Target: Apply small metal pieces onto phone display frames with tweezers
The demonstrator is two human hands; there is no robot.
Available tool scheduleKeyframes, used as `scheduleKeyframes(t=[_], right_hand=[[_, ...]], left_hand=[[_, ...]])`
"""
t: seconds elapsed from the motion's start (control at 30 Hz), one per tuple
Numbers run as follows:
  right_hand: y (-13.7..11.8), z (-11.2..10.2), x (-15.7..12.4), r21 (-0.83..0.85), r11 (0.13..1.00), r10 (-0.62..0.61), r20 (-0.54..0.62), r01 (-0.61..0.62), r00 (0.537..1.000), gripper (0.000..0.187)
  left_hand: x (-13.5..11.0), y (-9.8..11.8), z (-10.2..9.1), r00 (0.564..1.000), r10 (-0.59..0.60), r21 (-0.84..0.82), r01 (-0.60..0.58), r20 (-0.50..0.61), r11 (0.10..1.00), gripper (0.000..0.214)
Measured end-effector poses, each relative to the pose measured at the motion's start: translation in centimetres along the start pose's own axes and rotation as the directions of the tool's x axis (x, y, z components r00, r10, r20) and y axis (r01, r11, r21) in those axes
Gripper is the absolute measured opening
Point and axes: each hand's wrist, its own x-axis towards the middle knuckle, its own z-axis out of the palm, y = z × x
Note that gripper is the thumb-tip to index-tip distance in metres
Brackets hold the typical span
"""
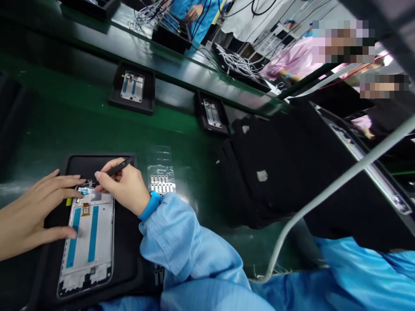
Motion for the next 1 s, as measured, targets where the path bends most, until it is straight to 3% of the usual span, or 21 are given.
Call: scheduleKeyframes(t=[0.2,0.57,1.0], right_hand=[[0.25,-0.15,-0.25,-0.156,0.987,-0.046,0.021,0.049,0.999,0.028],[0.19,-0.32,-0.26,-0.247,0.967,-0.049,0.048,0.059,0.998,0.027],[0.02,-0.38,-0.29,-0.328,0.937,-0.097,0.083,0.119,0.992,0.021]], left_hand=[[0.08,0.21,0.05,1.000,0.003,0.021,-0.003,-0.004,1.000,0.061],[0.14,0.64,-0.25,1.000,-0.010,0.034,0.010,-0.014,0.999,0.047],[0.44,0.62,-0.46,0.999,0.037,0.096,-0.038,0.014,0.995,0.049]])
